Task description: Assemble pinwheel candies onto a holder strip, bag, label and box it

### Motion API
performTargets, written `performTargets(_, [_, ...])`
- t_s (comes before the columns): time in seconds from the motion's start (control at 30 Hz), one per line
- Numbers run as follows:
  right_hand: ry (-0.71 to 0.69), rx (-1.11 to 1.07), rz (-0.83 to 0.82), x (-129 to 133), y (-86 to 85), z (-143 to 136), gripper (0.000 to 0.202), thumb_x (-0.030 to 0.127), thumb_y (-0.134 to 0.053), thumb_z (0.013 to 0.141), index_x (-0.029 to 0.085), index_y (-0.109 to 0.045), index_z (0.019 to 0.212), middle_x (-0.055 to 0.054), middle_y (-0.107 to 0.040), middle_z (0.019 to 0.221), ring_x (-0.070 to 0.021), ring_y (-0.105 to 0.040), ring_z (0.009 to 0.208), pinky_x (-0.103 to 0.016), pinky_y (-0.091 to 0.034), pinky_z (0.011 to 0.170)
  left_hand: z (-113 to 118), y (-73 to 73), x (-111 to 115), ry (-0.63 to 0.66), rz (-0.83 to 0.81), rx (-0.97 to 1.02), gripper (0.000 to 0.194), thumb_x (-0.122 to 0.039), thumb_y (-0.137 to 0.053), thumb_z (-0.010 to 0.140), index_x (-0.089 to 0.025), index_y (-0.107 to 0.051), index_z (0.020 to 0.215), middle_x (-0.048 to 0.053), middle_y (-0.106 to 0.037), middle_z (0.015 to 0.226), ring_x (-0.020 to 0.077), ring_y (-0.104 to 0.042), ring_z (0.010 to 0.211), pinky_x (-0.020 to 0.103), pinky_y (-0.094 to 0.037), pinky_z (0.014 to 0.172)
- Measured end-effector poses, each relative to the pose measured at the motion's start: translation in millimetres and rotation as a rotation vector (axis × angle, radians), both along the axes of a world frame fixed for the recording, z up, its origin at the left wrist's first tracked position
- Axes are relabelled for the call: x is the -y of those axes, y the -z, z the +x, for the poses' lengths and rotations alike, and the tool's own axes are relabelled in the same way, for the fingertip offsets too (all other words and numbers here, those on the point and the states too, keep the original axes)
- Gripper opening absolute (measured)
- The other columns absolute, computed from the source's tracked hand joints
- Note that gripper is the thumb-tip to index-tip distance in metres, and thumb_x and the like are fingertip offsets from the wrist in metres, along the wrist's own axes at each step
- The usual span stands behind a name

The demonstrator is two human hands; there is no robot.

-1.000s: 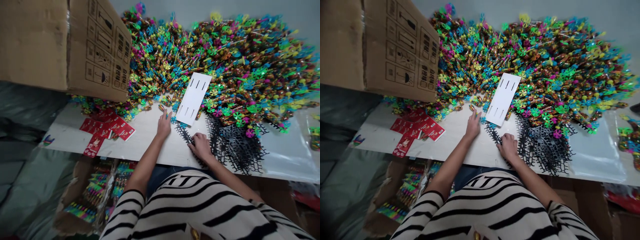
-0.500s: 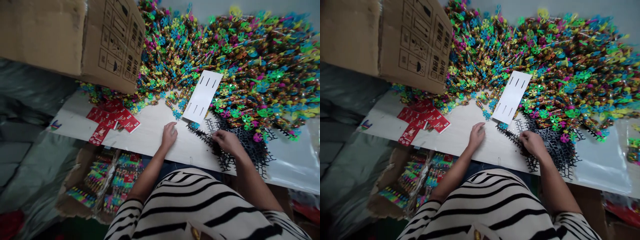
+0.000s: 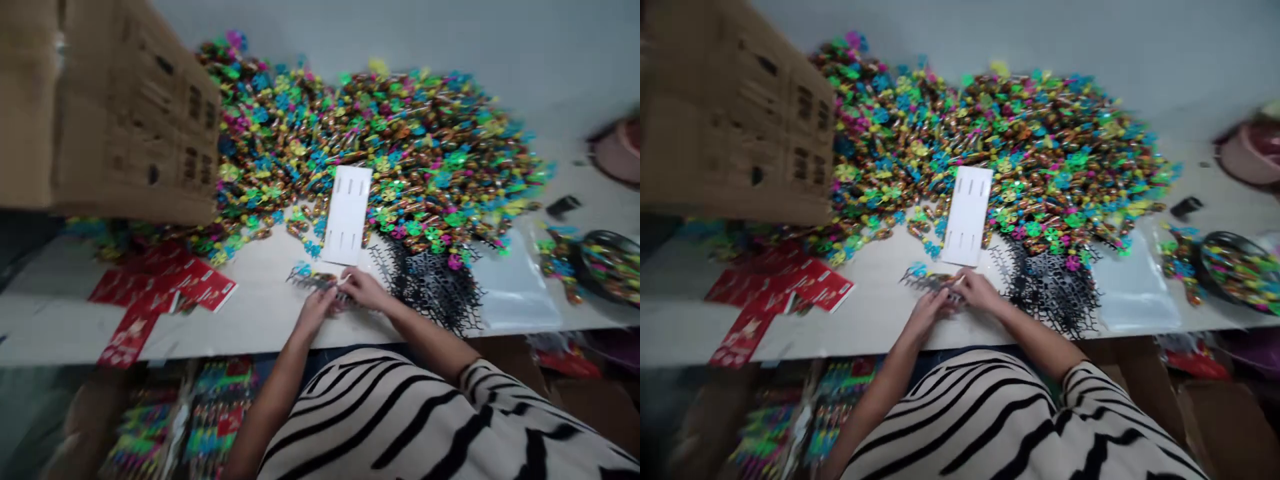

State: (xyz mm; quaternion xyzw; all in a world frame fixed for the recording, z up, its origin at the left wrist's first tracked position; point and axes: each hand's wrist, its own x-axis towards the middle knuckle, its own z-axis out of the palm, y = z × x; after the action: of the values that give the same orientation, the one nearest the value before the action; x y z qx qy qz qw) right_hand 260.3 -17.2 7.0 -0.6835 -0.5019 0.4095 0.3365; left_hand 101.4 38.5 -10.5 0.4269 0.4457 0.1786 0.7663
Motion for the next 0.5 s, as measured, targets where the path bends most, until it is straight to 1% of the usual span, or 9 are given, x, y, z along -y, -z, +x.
performTargets(0.07, [0.003, 0.000, 0.036, -3.9, 8.3, -12.5, 0.017, 0.018, -0.058, 0.081, 0.022, -0.058, 0.097, 0.006, -0.062, 0.063, -0.0121, -0.057, 0.060, -0.021, -0.041, 0.057, 2.8, 6.5, -6.4, -0.132, -0.047, -0.054, 0.045, -0.046, -0.081, 0.059, -0.012, -0.070, 0.087, 0.007, -0.072, 0.081, 0.0141, -0.066, 0.064, 0.022, -0.051, 0.053])
performTargets(0.1, [0.003, -0.004, 0.060, -3.5, 8.0, -9.7, 0.019, 0.018, -0.062, 0.079, 0.023, -0.059, 0.097, 0.006, -0.065, 0.067, -0.0125, -0.059, 0.064, -0.022, -0.043, 0.060, 3.0, 9.3, -11.2, -0.181, -0.066, -0.066, 0.042, -0.044, -0.081, 0.058, -0.012, -0.070, 0.084, 0.006, -0.072, 0.079, 0.0136, -0.066, 0.063, 0.022, -0.052, 0.053])
performTargets(0.13, [0.008, -0.008, 0.088, -1.3, 5.4, -0.1, 0.020, 0.019, -0.065, 0.077, 0.024, -0.061, 0.096, 0.005, -0.067, 0.072, -0.0131, -0.062, 0.068, -0.022, -0.045, 0.064, 2.3, 11.3, -17.0, -0.220, -0.082, -0.070, 0.039, -0.042, -0.081, 0.059, -0.012, -0.070, 0.081, 0.006, -0.072, 0.078, 0.0132, -0.066, 0.062, 0.021, -0.052, 0.052])
performTargets(0.2, [0.059, -0.008, 0.147, 8.8, -3.6, 39.5, 0.019, 0.025, -0.066, 0.078, 0.023, -0.063, 0.097, 0.003, -0.070, 0.080, -0.0144, -0.064, 0.075, -0.025, -0.048, 0.070, -1.2, 14.0, -30.4, -0.302, -0.096, -0.070, 0.030, -0.036, -0.079, 0.060, -0.014, -0.069, 0.077, 0.004, -0.072, 0.074, 0.0118, -0.065, 0.059, 0.019, -0.051, 0.049])
performTargets(0.27, [0.178, 0.017, 0.203, 26.0, -10.9, 103.1, 0.022, 0.032, -0.060, 0.082, 0.021, -0.063, 0.101, -0.002, -0.070, 0.089, -0.0158, -0.064, 0.081, -0.028, -0.049, 0.076, -6.3, 16.7, -43.9, -0.394, -0.073, -0.091, 0.020, -0.030, -0.076, 0.061, -0.017, -0.067, 0.073, 0.001, -0.071, 0.068, 0.0101, -0.063, 0.054, 0.017, -0.049, 0.045])
performTargets(0.33, [0.379, 0.078, 0.260, 48.6, -11.2, 181.7, 0.031, 0.038, -0.055, 0.083, 0.017, -0.060, 0.105, -0.006, -0.068, 0.097, -0.0172, -0.062, 0.086, -0.033, -0.049, 0.082, -10.9, 21.2, -54.6, -0.457, -0.033, -0.126, 0.015, -0.026, -0.074, 0.060, -0.018, -0.065, 0.070, -0.002, -0.069, 0.063, 0.0093, -0.061, 0.049, 0.017, -0.048, 0.043])
performTargets(0.37, [0.589, 0.144, 0.307, 61.5, -8.6, 223.0, 0.033, 0.038, -0.056, 0.081, 0.015, -0.060, 0.104, -0.007, -0.067, 0.095, -0.0174, -0.062, 0.084, -0.034, -0.050, 0.082, -12.6, 24.1, -58.5, -0.471, -0.015, -0.145, 0.014, -0.025, -0.073, 0.059, -0.019, -0.064, 0.069, -0.002, -0.068, 0.062, 0.0095, -0.060, 0.048, 0.017, -0.048, 0.043])
performTargets(0.43, [0.985, 0.278, 0.312, 88.9, -0.3, 302.5, 0.035, 0.034, -0.057, 0.076, 0.012, -0.058, 0.103, -0.009, -0.066, 0.091, -0.0179, -0.061, 0.081, -0.034, -0.051, 0.079, -14.3, 29.2, -63.4, -0.458, 0.051, -0.212, 0.015, -0.027, -0.073, 0.057, -0.022, -0.063, 0.067, -0.002, -0.067, 0.061, 0.0122, -0.060, 0.047, 0.021, -0.051, 0.043])
performTargets(0.5, [1.231, 0.458, 0.292, 115.6, 8.1, 370.7, 0.035, 0.031, -0.056, 0.074, 0.011, -0.056, 0.103, -0.008, -0.064, 0.089, -0.0183, -0.060, 0.082, -0.034, -0.052, 0.077, -13.8, 30.9, -66.1, -0.403, 0.181, -0.339, 0.017, -0.032, -0.072, 0.055, -0.024, -0.062, 0.066, -0.001, -0.067, 0.062, 0.0173, -0.062, 0.049, 0.027, -0.053, 0.042])
